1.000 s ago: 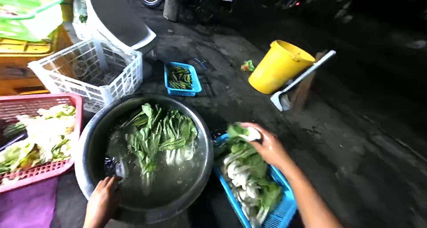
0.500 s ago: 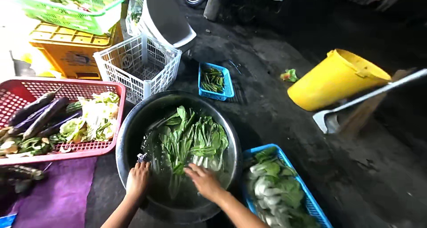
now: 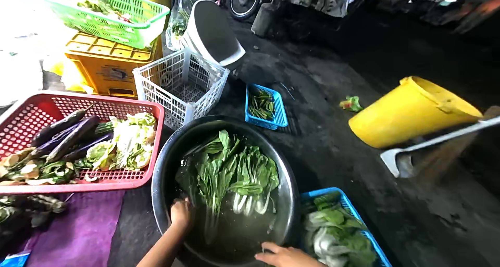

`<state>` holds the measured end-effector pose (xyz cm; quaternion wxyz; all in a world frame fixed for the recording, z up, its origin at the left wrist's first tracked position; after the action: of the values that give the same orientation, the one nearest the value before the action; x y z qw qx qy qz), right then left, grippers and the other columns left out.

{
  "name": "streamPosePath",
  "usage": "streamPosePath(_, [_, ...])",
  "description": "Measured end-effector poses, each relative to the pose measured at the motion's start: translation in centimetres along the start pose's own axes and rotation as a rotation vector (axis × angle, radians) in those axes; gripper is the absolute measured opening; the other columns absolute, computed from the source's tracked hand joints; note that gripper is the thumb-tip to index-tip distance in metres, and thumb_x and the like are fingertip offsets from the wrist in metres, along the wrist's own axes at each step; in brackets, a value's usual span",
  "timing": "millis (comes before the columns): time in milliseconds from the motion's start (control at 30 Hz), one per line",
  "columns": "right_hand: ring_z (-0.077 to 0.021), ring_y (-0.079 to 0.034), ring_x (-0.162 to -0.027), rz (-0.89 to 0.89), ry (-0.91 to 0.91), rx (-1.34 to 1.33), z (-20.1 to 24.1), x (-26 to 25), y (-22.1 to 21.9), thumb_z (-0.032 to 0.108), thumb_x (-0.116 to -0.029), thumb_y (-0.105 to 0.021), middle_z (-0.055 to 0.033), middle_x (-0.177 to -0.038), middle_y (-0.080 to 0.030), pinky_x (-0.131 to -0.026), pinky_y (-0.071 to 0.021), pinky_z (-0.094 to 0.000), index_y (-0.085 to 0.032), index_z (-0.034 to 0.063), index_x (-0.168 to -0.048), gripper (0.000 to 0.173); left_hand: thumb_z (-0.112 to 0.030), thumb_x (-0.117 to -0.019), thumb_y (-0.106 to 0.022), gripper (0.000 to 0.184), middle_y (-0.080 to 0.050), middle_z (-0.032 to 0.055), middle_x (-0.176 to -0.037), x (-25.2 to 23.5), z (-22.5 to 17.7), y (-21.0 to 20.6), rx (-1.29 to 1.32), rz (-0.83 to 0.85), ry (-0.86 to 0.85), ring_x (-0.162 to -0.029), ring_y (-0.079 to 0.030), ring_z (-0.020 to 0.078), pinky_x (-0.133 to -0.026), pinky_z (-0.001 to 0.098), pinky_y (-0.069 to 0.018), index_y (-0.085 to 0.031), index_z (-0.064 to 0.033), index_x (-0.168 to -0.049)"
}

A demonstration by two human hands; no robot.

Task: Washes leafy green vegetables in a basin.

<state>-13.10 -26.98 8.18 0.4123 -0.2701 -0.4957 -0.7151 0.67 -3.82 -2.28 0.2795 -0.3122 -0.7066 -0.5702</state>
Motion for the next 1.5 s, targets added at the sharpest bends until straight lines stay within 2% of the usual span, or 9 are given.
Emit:
streamPosePath(100, [-0.0342, -0.065, -0.119, -0.233, -0.08, -0.297, -1.7, -2.1, 2.3, 0.021, -0.1018, -0.065, -0.0212, -0.15, -0.05, -0.102, -0.053, -0.0473, -0.049, 0.0033, -0.15, 0.054, -0.035, -0.1048, -0.056, 0.053, -0.057, 0.0274, -0.14, -3.0, -0.1, -0.5, 0.22, 0.102, -0.02, -0.132, -0.056, 0.0408, -0.107, 0.0583, -0.0449, -0.055, 0.0076, -0.136])
streamPosePath(200, [-0.0394, -0.061, -0.126, -0.293, -0.252, -0.598, -1.9, -9.8, 0.6, 0.042, -0.0996, -0.067, -0.0274, -0.141, -0.057, -0.108, -0.0474, -0.0535, -0.027, 0.0011, -0.16, 0.083, -0.034, -0.1042, -0.057, 0.055, -0.056, 0.0274, -0.142, -4.2, -1.0, -2.0, 0.329, 0.127, -0.061, -0.134, -0.054, 0.0401, -0.11, 0.0566, -0.0434, -0.052, 0.0074, -0.139])
streamPosePath(367, [-0.0406, -0.038, -0.147, -0.305, -0.396, -0.825, 3.3, -18.9, -4.5, 0.012, -0.1053, -0.055, -0.0324, -0.156, -0.039, -0.122, -0.0306, -0.0495, -0.032, -0.0121, -0.153, 0.058, -0.035, -0.1011, -0.063, 0.052, -0.06, 0.0277, -0.137, -3.2, -2.2, -4.0, 0.3, 0.197, -0.151, -0.13, -0.057, 0.0413, -0.109, 0.0577, -0.0438, -0.059, 0.0071, -0.132])
streamPosePath(567, [-0.0381, -0.041, -0.147, -0.522, -0.389, -0.675, -2.4, -18.6, 0.8, 0.019, -0.0983, -0.069, -0.028, -0.161, -0.035, -0.122, -0.0338, -0.0497, -0.016, -0.0019, -0.162, 0.085, -0.018, -0.102, -0.06, 0.057, -0.048, 0.031, -0.148, -3.5, -1.0, 0.5, 0.444, -0.18, -0.103, -0.14, -0.049, 0.0397, -0.115, 0.0494, -0.04, -0.042, 0.0124, -0.146])
streamPosePath(767, [-0.0399, -0.041, -0.147, -0.369, -0.521, -0.719, -0.4, -17.7, -4.7, 0.006, -0.1087, -0.042, -0.0306, -0.155, -0.042, -0.122, -0.031, -0.0485, -0.037, -0.0118, -0.151, 0.046, -0.032, -0.1057, -0.056, 0.057, -0.056, 0.0309, -0.139, -7.2, -3.1, -4.1, 0.778, 0.102, -0.017, -0.131, -0.055, 0.0403, -0.11, 0.0545, -0.043, -0.046, 0.0109, -0.142])
streamPosePath(900, [-0.0421, -0.044, -0.144, -0.207, -0.411, -0.698, -1.1, -19.7, -6.2, 0.011, -0.1086, -0.046, -0.0322, -0.15, -0.047, -0.12, -0.0316, -0.0526, -0.047, -0.0131, -0.144, 0.043, -0.027, -0.108, -0.051, 0.045, -0.058, 0.0283, -0.139, -6.7, -4.2, -5.2, 0.499, 0.186, -0.11, -0.132, -0.055, 0.0409, -0.111, 0.0562, -0.0415, -0.057, 0.0076, -0.136])
streamPosePath(1200, [-0.0385, -0.057, -0.13, -0.287, -0.597, -0.79, -5.1, -14.0, -4.9, 0.017, -0.1033, -0.056, -0.028, -0.144, -0.053, -0.109, -0.0452, -0.0539, -0.032, -0.0009, -0.157, 0.061, -0.019, -0.1088, -0.049, 0.046, -0.047, 0.0296, -0.151, -5.8, -2.8, -5.4, 0.18, 0.091, -0.11, -0.142, -0.045, 0.044, -0.116, 0.0563, -0.0364, -0.046, 0.009, -0.145])
streamPosePath(1333, [-0.0197, -0.057, -0.078, -0.293, -0.331, -1.545, -0.9, -13.9, -5.8, 0.02, -0.1037, -0.057, -0.0094, -0.091, -0.056, -0.074, -0.053, -0.0409, -0.055, -0.0002, -0.122, 0.027, -0.023, -0.1091, -0.048, 0.04, -0.063, 0.0266, -0.128, -2.6, -4.9, -8.4, 0.503, 0.327, -0.244, -0.119, -0.061, 0.0355, -0.105, 0.0517, -0.0463, -0.059, 0.0083, -0.131])
streamPosePath(1500, [-0.03, -0.059, -0.112, -0.43, -0.237, -1.637, 0.3, -6.3, -3.8, 0.015, -0.1019, -0.059, -0.0206, -0.133, -0.056, -0.093, -0.0503, -0.0472, -0.042, 0.0006, -0.148, 0.052, -0.032, -0.1132, -0.031, 0.046, -0.062, 0.0144, -0.096, 2.9, -5.4, -7.5, 1.173, 0.352, -0.124, -0.079, -0.059, 0.0211, -0.073, 0.04, -0.0521, -0.057, 0.0037, -0.123])
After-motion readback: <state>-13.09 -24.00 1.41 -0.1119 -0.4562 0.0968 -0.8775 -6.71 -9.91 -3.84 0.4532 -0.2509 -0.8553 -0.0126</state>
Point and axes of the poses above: each hand's wrist, its own x-axis away from the middle knuckle, its own y-axis out of the back of the hand, z = x × y, the point moved 7 cm from there along -x, towards the middle knuckle
